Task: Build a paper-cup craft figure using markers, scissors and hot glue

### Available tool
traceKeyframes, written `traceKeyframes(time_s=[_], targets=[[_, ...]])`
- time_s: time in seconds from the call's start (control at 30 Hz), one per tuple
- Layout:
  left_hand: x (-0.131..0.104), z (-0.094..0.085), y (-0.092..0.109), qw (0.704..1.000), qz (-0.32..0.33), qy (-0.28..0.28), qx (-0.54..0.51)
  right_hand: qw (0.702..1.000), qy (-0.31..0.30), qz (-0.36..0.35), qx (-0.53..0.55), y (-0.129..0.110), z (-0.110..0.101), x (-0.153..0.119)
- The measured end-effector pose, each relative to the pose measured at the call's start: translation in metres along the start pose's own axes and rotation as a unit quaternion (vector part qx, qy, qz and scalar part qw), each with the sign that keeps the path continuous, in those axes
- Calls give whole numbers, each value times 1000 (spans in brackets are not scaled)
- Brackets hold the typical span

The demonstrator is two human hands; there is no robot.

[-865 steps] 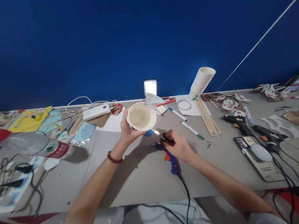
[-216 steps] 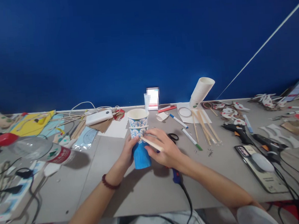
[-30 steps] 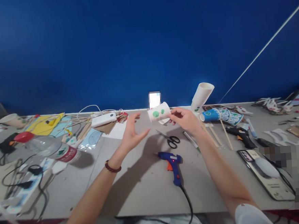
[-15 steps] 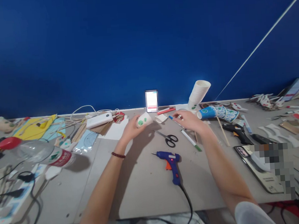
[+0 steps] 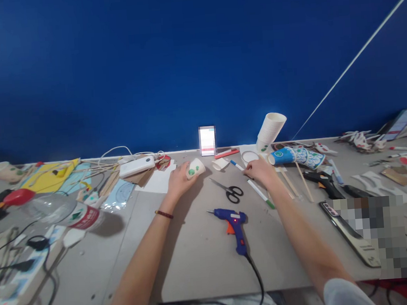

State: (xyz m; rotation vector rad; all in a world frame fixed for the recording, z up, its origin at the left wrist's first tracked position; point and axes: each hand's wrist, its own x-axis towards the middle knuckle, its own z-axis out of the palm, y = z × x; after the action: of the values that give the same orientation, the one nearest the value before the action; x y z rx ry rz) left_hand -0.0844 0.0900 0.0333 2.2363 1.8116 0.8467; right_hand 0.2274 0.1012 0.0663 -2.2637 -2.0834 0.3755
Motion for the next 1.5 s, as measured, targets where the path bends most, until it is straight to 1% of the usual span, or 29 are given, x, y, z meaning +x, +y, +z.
traceKeyframes(time_s=[0.07,0.13,0.2,0.27,0.33,0.37,0.4,0.43,0.47,0.53,0.6,0.67,0.73,0.77,0.87,0.93,1.0,1.07,1.13,1.17,1.27,1.3,1.37,1.43,1.47,1.5], targets=[[0,2,0,999,11,-5,42,1000,7,13,-17,-8,6,-2],[0,2,0,997,19,-11,72,999,9,17,-30,-13,6,-4],[0,-2,5,996,31,-1,84,999,12,16,-37,-16,-1,-10],[-1,-12,16,995,63,20,78,999,22,2,-32,-18,-15,-20],[-6,-25,33,990,124,26,67,998,27,-51,1,-21,-35,-37],[-11,-33,43,986,155,25,58,994,4,-105,32,-23,-46,-47],[-17,-40,53,982,178,28,54,982,-32,-169,73,-25,-56,-59],[-24,-47,63,978,200,21,58,964,-72,-233,108,-27,-66,-72],[-33,-53,73,973,221,8,65,948,-98,-275,129,-29,-74,-84],[-55,-62,87,960,268,-13,78,929,-119,-314,156,-32,-85,-109],[-78,-70,96,945,316,-15,81,923,-119,-327,164,-34,-90,-130],[-98,-77,101,935,345,1,86,919,-123,-333,174,-36,-89,-147],[-113,-83,105,933,350,20,86,910,-128,-340,199,-38,-84,-160],[-119,-86,106,932,352,14,84,905,-127,-344,217,-40,-80,-166],[-127,-93,109,936,346,16,67,890,-110,-347,273,-44,-63,-179],[-130,-97,110,935,346,16,75,880,-94,-345,313,-45,-50,-186],[-133,-99,111,929,357,23,94,860,-70,-353,361,-45,-38,-193],[-139,-101,113,921,375,47,99,828,-58,-384,404,-45,-31,-203],[-145,-102,117,913,394,61,90,798,-51,-429,420,-49,-27,-214],[-148,-102,120,909,403,58,86,790,-40,-448,417,-51,-26,-219],[-157,-104,128,903,422,42,74,777,17,-484,402,-61,-22,-227],[-159,-105,131,901,426,38,74,768,32,-503,396,-64,-20,-227],[-162,-108,134,895,436,37,83,738,51,-558,376,-67,-15,-223],[-162,-109,131,883,458,30,98,707,54,-623,331,-63,-14,-220],[-161,-110,125,877,470,25,96,694,56,-644,317,-58,-16,-219],[-158,-111,116,874,477,16,97,698,56,-644,309,-49,-20,-220]])
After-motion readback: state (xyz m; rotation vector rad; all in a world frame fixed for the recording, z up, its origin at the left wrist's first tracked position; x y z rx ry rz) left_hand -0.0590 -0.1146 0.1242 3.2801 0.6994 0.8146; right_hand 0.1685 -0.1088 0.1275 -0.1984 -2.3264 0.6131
